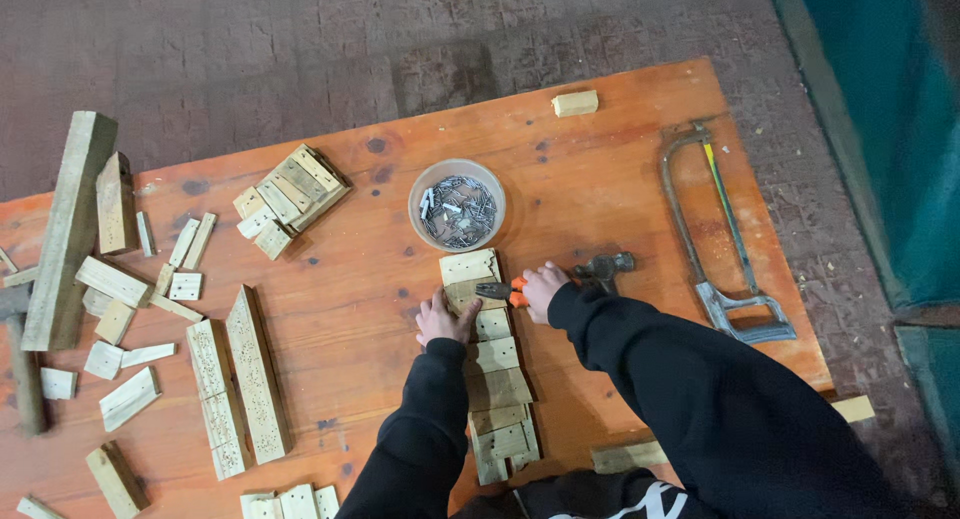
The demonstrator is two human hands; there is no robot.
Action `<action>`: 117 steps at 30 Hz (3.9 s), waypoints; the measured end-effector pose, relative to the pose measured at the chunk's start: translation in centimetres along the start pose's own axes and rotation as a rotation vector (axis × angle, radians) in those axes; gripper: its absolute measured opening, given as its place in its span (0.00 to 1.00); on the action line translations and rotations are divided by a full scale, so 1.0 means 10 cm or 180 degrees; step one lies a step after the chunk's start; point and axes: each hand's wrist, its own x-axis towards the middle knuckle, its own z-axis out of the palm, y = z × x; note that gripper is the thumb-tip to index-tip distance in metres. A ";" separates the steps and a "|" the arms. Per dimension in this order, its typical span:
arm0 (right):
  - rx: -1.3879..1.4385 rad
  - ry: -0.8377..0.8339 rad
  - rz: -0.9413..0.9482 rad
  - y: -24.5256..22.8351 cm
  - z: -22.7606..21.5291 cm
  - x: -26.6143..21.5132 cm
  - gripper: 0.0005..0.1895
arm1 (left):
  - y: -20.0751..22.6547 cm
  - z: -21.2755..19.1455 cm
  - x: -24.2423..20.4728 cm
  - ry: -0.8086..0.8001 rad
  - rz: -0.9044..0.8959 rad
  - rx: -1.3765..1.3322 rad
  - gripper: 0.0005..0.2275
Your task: The person arranges small wooden blocks in a line on a workbench and uses pliers to insert nails into pre-drilled holes in the blocks. The person continues this process for multiple blocks, occasionally picking up new nails from a container.
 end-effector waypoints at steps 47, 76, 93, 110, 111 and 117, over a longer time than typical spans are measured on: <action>0.0564 0.0569 0.0602 -0.45 -0.22 -0.56 0.18 | 0.13 0.16 -0.63 0.1865 0.3475 0.1230 0.24; 0.0214 0.0265 0.0673 -0.44 -0.23 -0.55 0.19 | 0.17 0.17 -0.61 0.2065 0.3488 0.1153 0.19; 0.0078 0.0570 0.0566 -0.33 0.14 -0.51 0.19 | 0.14 0.17 -0.63 0.2008 0.3462 0.1307 0.20; -0.0029 0.0940 0.0497 -0.30 0.30 -0.46 0.13 | 0.19 0.21 -0.65 0.2086 0.3369 0.1033 0.20; -0.0081 0.1408 0.0404 -0.30 0.43 -0.43 0.11 | 0.20 0.20 -0.64 0.2138 0.3397 0.1016 0.20; -0.0024 0.0828 0.0556 -0.28 0.53 -0.39 0.15 | 0.21 0.18 -0.64 0.2063 0.3379 0.1016 0.20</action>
